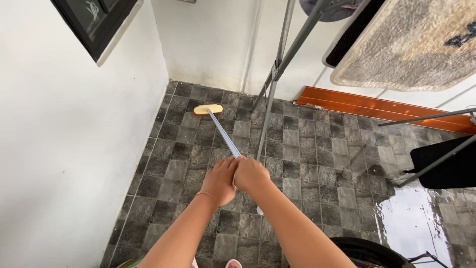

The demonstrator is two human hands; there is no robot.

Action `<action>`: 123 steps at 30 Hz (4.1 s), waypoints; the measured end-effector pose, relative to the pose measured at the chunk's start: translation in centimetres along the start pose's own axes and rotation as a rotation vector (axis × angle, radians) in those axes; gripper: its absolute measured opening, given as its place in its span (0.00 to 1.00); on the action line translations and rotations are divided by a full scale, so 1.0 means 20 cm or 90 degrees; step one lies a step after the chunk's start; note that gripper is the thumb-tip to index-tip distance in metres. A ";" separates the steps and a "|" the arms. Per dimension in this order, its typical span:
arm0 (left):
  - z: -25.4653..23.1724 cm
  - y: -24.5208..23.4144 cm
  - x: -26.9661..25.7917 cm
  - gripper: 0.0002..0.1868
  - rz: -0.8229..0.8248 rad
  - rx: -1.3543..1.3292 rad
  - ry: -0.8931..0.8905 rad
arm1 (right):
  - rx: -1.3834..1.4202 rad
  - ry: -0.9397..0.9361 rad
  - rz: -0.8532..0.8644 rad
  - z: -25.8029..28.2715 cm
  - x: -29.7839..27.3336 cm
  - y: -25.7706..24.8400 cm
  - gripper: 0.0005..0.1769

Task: Scrubbing the floor with a brush and water taken from an inflatable pool.

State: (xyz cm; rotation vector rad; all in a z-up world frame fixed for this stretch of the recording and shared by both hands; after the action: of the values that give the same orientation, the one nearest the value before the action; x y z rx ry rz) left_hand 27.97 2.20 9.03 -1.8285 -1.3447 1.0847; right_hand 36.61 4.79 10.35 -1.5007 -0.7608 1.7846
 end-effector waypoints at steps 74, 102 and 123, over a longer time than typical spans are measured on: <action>-0.50 1.07 0.15 0.12 -0.008 -0.069 -0.162 | 1.071 -0.264 -0.149 -1.46 -0.35 0.05 0.26; -0.86 1.25 0.20 0.25 0.033 0.058 -0.066 | 1.124 -0.274 -0.236 -1.84 -0.39 0.05 0.28; -0.90 1.28 0.01 0.10 0.039 -0.233 -0.128 | 1.164 -0.358 -0.201 -1.92 -0.45 0.01 0.21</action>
State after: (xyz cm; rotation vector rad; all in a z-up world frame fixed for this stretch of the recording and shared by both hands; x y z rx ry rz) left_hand 55.40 -5.24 -4.14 -2.0738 -1.7065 1.1355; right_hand 75.51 -2.12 9.03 0.3157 0.4738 1.5988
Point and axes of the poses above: each hand's wrist, its own x-axis towards the middle knuckle, its own y-axis out of the palm, z = x × y, the point moved 10 cm from there along x, towards the middle knuckle, and after that the axes turned 1 degree about z, right-handed, at the moved point
